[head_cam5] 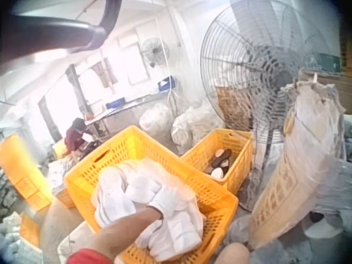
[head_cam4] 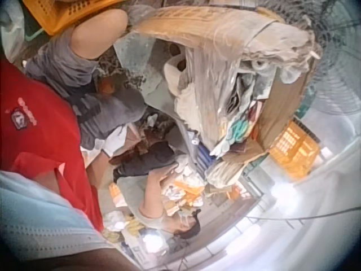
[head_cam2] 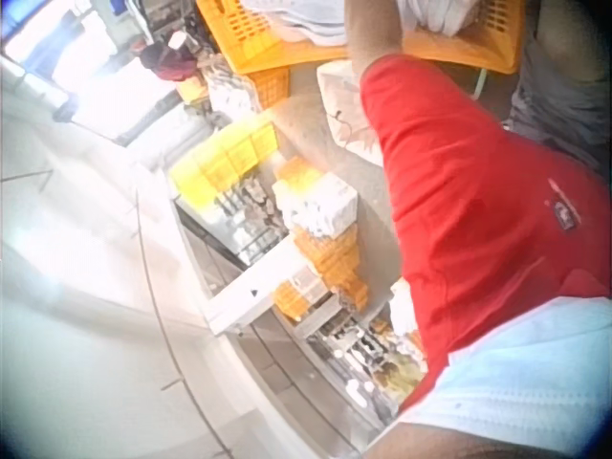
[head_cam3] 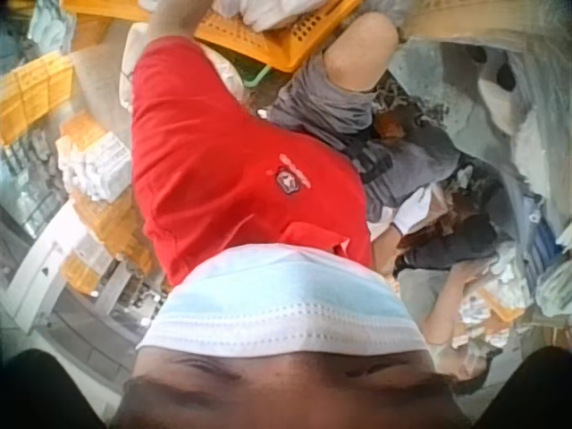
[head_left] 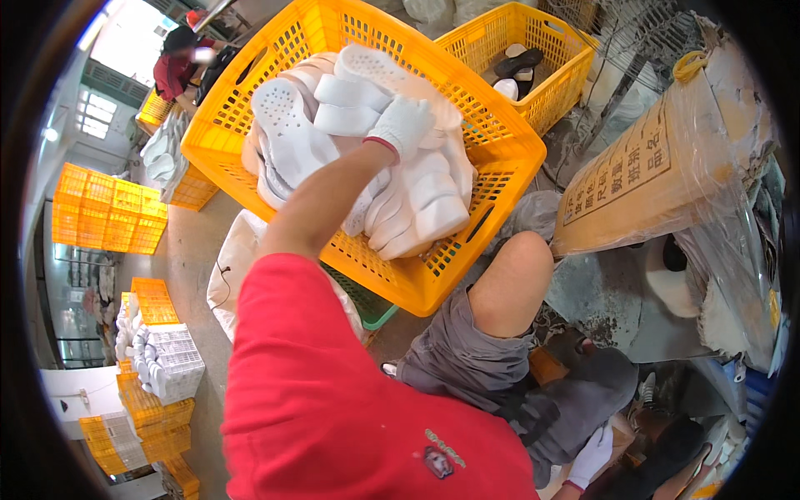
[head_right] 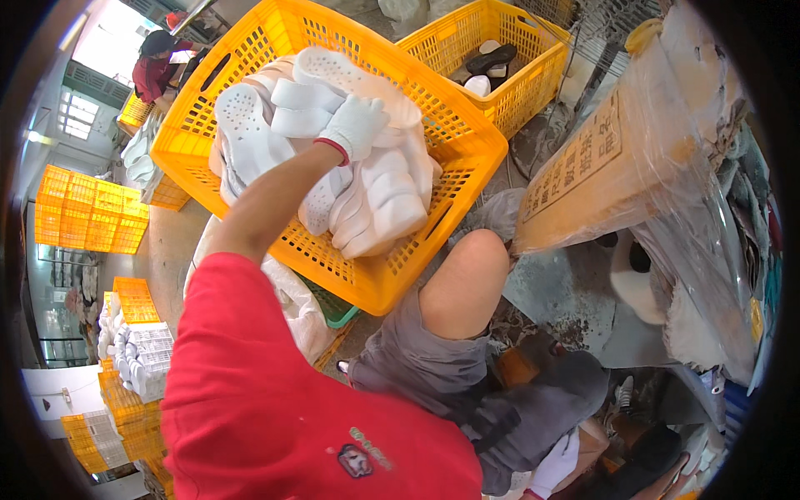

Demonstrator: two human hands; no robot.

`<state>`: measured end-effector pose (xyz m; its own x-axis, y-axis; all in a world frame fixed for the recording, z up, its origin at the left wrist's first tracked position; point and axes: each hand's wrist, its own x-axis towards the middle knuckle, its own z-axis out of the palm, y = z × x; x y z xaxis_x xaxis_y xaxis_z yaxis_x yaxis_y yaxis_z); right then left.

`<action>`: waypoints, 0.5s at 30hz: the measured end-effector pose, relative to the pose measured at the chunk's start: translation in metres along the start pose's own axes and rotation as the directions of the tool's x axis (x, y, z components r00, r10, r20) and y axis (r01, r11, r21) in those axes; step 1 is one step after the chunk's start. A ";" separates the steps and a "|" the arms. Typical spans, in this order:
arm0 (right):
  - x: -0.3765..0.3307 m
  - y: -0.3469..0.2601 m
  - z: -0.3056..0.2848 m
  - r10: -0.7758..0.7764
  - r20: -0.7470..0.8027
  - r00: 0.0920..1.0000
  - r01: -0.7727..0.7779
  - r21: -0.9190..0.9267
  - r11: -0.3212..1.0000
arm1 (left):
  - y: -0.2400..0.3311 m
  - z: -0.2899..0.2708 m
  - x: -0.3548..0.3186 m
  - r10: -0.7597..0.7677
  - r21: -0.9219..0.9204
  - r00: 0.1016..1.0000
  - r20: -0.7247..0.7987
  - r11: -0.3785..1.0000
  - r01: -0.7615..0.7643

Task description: The person sits on the floor and repeatedly wipes white slipper soles with gloved hands, then places them into a yellow basket. The person handles multiple slippers one at a time, rubbing the soles and stacking them in the basket.

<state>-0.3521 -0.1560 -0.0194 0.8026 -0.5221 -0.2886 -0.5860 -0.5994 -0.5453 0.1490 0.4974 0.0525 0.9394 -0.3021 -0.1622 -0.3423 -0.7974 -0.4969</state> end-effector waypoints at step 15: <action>0.017 -0.038 -0.008 -0.107 0.071 0.992 0.114 -0.111 0.987 | 0.072 -0.085 -0.132 0.270 -0.247 0.933 -0.236 0.913 -0.326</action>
<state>-0.3169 -0.1466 0.0027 0.8664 -0.4105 -0.2843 -0.4993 -0.7188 -0.4837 -0.0012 0.4358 0.1103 0.7796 -0.6206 -0.0841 -0.6239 -0.7580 -0.1903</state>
